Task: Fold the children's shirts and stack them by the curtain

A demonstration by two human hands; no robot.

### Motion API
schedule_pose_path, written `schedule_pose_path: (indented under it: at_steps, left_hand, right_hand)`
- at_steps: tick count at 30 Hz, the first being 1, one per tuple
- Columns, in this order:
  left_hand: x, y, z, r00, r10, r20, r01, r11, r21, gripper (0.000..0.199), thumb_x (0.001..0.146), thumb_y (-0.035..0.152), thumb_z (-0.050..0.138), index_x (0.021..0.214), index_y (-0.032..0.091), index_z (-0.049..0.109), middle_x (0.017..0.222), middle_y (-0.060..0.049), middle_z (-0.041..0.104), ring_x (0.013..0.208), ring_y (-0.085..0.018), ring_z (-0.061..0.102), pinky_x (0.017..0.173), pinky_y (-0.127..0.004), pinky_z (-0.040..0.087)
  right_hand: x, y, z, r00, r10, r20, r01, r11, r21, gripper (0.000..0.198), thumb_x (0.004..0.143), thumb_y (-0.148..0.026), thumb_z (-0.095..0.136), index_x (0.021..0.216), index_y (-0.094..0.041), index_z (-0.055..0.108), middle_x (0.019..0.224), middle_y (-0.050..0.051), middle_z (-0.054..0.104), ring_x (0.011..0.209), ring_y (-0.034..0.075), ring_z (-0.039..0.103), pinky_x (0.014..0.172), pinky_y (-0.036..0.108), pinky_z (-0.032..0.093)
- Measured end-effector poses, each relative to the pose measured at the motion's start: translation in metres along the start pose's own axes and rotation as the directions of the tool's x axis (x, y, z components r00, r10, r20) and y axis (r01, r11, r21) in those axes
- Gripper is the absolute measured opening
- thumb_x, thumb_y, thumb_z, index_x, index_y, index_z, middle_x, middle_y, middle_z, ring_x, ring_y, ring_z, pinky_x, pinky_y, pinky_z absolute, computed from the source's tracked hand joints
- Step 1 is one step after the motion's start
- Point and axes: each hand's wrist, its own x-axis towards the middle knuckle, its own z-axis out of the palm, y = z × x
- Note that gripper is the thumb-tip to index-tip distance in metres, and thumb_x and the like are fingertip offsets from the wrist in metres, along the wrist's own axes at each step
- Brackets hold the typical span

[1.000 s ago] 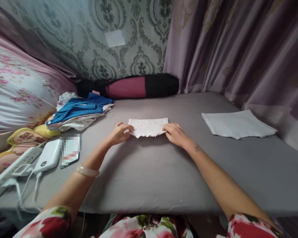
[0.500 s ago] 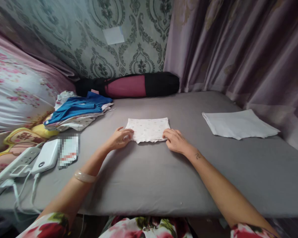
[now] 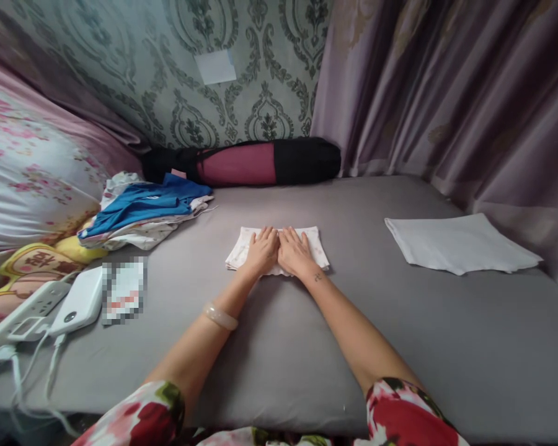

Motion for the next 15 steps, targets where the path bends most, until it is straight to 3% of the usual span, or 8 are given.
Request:
schedule_pose_path:
  at_steps: [7, 15]
  left_hand:
    - [0.004, -0.013, 0.014, 0.995, 0.081, 0.059, -0.086, 0.993, 0.081, 0.05, 0.097, 0.029, 0.028, 0.144, 0.013, 0.037, 0.153, -0.014, 0.035, 0.143, -0.03, 0.028, 0.116, -0.056, 0.016]
    - [0.009, -0.013, 0.014, 1.0, 0.011, -0.006, -0.01, 0.99, 0.138, 0.05, 0.1, 0.034, 0.023, 0.143, 0.018, 0.042, 0.151, -0.007, 0.04, 0.14, -0.027, 0.033, 0.115, -0.05, 0.025]
  right_hand:
    - [0.003, 0.008, 0.01, 1.0, -0.005, 0.027, 0.005, 1.0, -0.013, 0.056, 0.093, -0.024, 0.027, 0.147, -0.012, 0.037, 0.155, 0.01, 0.032, 0.143, 0.026, 0.025, 0.117, 0.05, 0.015]
    - [0.008, 0.006, 0.005, 1.0, 0.017, 0.014, -0.016, 0.999, -0.048, 0.056, 0.094, -0.025, 0.026, 0.147, -0.012, 0.038, 0.154, 0.006, 0.036, 0.139, 0.026, 0.03, 0.114, 0.047, 0.02]
